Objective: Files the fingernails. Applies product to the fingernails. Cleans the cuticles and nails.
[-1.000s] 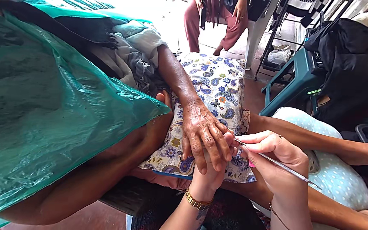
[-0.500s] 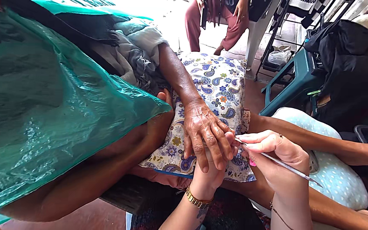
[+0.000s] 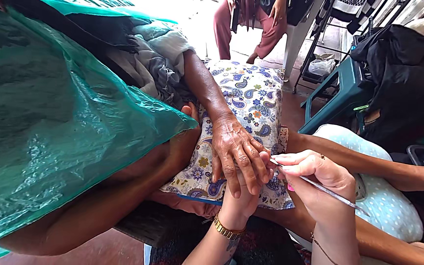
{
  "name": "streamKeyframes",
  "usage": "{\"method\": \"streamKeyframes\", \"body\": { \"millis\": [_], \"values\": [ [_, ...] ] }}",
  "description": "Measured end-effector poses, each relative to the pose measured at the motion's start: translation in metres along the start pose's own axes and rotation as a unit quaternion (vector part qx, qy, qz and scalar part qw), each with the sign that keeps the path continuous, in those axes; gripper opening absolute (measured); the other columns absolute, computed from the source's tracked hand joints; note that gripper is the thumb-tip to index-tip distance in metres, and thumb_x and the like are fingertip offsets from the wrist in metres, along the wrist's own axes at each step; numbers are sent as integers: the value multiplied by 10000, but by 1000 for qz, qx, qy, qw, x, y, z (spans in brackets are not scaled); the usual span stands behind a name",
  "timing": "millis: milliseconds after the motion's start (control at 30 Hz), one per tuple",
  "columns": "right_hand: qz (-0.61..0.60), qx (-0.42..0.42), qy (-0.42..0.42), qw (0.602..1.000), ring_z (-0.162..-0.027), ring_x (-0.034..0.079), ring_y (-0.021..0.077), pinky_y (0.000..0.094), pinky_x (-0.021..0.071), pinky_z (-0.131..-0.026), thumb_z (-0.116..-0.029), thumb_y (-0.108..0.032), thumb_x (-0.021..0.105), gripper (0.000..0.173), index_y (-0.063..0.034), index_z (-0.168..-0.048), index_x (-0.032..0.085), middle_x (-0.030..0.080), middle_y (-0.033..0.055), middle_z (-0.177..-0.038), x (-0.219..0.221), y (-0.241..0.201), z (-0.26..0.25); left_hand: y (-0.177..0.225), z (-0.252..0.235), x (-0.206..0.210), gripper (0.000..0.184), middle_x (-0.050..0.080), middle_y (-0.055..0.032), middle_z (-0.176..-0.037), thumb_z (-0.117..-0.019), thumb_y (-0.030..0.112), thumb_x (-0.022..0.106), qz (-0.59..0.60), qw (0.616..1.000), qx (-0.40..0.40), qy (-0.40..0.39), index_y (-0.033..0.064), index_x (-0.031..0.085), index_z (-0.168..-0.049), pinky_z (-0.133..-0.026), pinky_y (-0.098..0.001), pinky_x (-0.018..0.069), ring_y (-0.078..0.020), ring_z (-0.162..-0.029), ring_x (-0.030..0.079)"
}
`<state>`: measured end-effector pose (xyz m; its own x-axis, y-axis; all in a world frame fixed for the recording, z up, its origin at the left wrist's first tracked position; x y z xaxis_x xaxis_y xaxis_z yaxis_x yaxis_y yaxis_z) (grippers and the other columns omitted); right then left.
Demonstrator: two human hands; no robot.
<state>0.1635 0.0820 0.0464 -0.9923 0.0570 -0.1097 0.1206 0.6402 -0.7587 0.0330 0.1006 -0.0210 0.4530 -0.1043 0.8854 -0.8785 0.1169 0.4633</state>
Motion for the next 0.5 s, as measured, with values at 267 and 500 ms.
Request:
{"method": "streamKeyframes", "body": {
  "millis": [267,500],
  "values": [
    [13,-6,-4,1000,-938,752,133,242,631,-814,-846,60,710,114,-52,-858,725,769,66,-955,0,-1,0,0,-1,1,151,721,-74,-821,-989,-9,558,3,1000,-2,0,18,698,-941,-759,-250,599,-113,-734,708],
    [-19,8,1,1000,-865,745,106,213,624,-751,-851,60,716,109,-45,-870,735,774,65,-960,0,3,-2,1,-1,2,163,716,-69,-800,-979,-12,555,-4,1000,-2,14,26,703,-923,-744,-251,597,-109,-719,701]
  ]
}}
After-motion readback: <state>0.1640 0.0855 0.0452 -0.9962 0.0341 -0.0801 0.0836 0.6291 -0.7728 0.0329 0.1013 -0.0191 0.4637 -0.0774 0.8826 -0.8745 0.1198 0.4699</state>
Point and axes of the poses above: each hand's wrist, its own z-axis away from the middle knuckle, its own x-axis out of the palm, y = z × x, the point moved 5 cm from there along -z, towards the middle knuckle
